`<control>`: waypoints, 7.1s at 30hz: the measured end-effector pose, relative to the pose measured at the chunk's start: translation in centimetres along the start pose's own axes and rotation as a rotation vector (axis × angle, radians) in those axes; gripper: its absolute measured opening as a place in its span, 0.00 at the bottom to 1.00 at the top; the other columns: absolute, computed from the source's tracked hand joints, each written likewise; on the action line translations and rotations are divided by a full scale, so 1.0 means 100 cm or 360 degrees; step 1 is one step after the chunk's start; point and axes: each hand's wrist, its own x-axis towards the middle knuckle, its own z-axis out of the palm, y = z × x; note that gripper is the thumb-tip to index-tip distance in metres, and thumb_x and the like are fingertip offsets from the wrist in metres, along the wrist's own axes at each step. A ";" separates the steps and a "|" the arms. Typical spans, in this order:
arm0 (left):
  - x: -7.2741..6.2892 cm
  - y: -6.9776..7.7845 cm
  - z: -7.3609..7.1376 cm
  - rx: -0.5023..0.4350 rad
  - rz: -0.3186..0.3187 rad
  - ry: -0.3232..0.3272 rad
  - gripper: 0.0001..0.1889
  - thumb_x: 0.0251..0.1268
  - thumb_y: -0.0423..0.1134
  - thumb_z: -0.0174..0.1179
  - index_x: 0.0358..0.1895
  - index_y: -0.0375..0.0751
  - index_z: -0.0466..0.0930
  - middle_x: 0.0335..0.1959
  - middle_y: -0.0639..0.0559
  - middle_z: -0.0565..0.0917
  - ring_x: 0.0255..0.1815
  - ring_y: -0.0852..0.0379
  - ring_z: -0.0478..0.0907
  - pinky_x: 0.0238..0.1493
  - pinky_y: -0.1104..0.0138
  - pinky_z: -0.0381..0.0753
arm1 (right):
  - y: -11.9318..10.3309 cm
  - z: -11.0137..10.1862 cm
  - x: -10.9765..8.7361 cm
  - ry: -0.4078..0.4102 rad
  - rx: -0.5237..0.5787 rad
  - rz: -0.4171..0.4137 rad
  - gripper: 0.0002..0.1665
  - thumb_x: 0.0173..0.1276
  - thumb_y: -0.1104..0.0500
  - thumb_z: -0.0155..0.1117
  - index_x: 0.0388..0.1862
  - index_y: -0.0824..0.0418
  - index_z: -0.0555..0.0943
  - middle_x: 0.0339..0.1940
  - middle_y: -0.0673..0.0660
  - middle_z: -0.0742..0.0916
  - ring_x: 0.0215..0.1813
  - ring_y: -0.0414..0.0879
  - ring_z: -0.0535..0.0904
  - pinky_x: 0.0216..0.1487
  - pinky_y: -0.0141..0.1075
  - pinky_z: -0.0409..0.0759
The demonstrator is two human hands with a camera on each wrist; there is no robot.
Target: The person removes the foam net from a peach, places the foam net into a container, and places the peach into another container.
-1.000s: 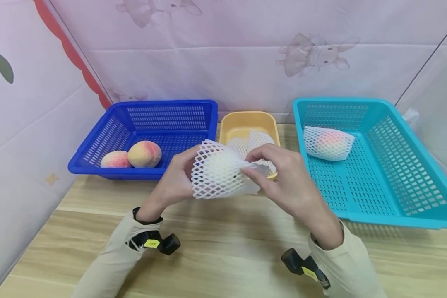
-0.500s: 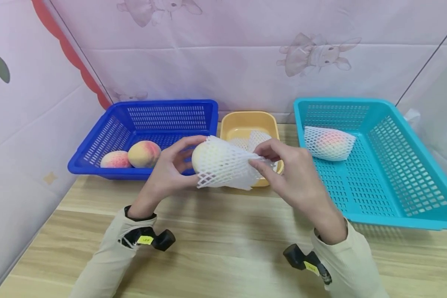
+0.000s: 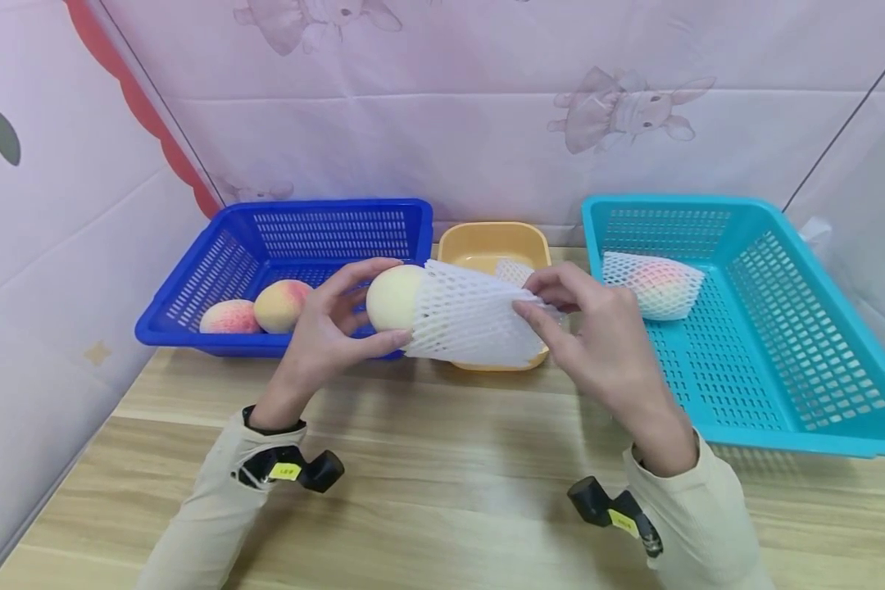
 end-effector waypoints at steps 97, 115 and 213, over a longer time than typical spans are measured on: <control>0.001 -0.007 -0.005 0.0362 0.0000 0.0076 0.33 0.44 0.38 0.77 0.59 0.46 0.77 0.58 0.53 0.78 0.49 0.55 0.79 0.46 0.63 0.83 | 0.028 0.086 0.020 -0.0148 -0.0109 0.0151 0.15 0.73 0.62 0.53 0.52 0.69 0.79 0.52 0.65 0.83 0.60 0.60 0.72 0.64 0.56 0.66; -0.003 -0.006 -0.022 0.0429 -0.0076 0.0144 0.34 0.45 0.38 0.77 0.60 0.48 0.76 0.59 0.54 0.77 0.51 0.54 0.78 0.47 0.62 0.82 | 0.017 0.100 0.028 -0.0151 0.0066 0.0171 0.14 0.73 0.62 0.53 0.49 0.70 0.79 0.40 0.63 0.85 0.40 0.53 0.80 0.42 0.46 0.81; 0.012 -0.042 -0.094 0.0985 -0.0162 0.0197 0.32 0.46 0.45 0.76 0.57 0.43 0.78 0.52 0.45 0.81 0.42 0.46 0.80 0.38 0.53 0.83 | -0.009 0.166 0.066 -0.0740 -0.0606 0.0591 0.31 0.75 0.44 0.35 0.49 0.72 0.70 0.37 0.65 0.77 0.42 0.59 0.70 0.48 0.48 0.74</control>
